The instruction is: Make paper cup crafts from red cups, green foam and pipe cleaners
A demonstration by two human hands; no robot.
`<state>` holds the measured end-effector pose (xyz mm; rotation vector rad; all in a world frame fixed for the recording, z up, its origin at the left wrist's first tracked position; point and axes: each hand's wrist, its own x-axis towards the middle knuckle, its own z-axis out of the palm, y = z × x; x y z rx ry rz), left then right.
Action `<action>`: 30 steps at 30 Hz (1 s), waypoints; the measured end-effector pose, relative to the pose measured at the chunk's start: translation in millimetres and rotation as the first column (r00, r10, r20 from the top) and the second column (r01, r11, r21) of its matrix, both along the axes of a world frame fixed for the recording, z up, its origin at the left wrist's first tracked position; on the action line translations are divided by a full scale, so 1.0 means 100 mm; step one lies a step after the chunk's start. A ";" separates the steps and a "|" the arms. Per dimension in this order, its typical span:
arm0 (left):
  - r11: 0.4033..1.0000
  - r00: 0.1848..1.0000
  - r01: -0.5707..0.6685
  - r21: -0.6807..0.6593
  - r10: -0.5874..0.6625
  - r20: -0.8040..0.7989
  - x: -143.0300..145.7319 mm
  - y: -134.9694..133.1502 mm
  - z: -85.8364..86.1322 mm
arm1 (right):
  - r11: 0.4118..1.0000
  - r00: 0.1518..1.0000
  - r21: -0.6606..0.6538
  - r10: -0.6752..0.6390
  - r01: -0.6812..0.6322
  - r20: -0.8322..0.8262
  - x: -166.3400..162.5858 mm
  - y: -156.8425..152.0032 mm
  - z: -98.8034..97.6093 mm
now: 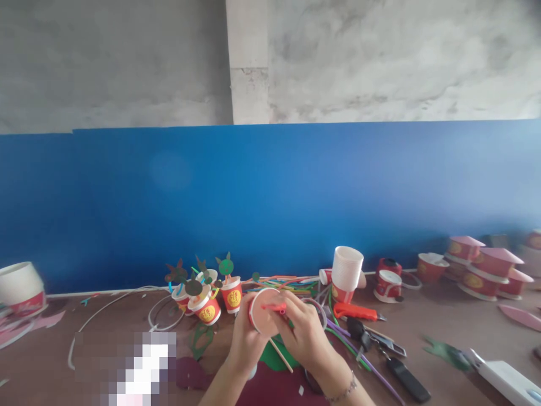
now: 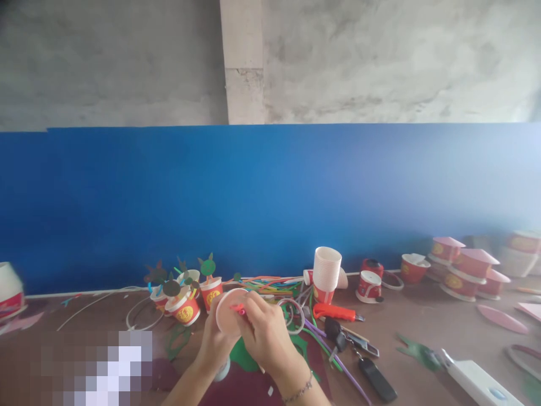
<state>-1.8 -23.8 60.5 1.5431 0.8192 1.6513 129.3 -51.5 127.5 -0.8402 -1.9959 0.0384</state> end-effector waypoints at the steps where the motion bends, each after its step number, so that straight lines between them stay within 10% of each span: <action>1: 1.000 1.000 0.010 -0.002 -0.010 -0.007 0.00 0.00 0.01 | 1.000 1.000 -0.017 0.004 -0.004 -0.016 0.00 0.00 0.01; 17: 0.990 0.974 0.138 -0.031 -0.141 -0.176 0.03 -0.09 0.16 | 0.966 0.963 -0.226 -0.173 0.125 -0.208 0.10 0.01 0.13; 30: 0.995 0.928 0.098 -0.006 -0.094 -0.362 -0.03 -0.11 0.17 | 0.935 0.902 -0.090 -0.302 0.343 0.308 0.16 -0.02 0.10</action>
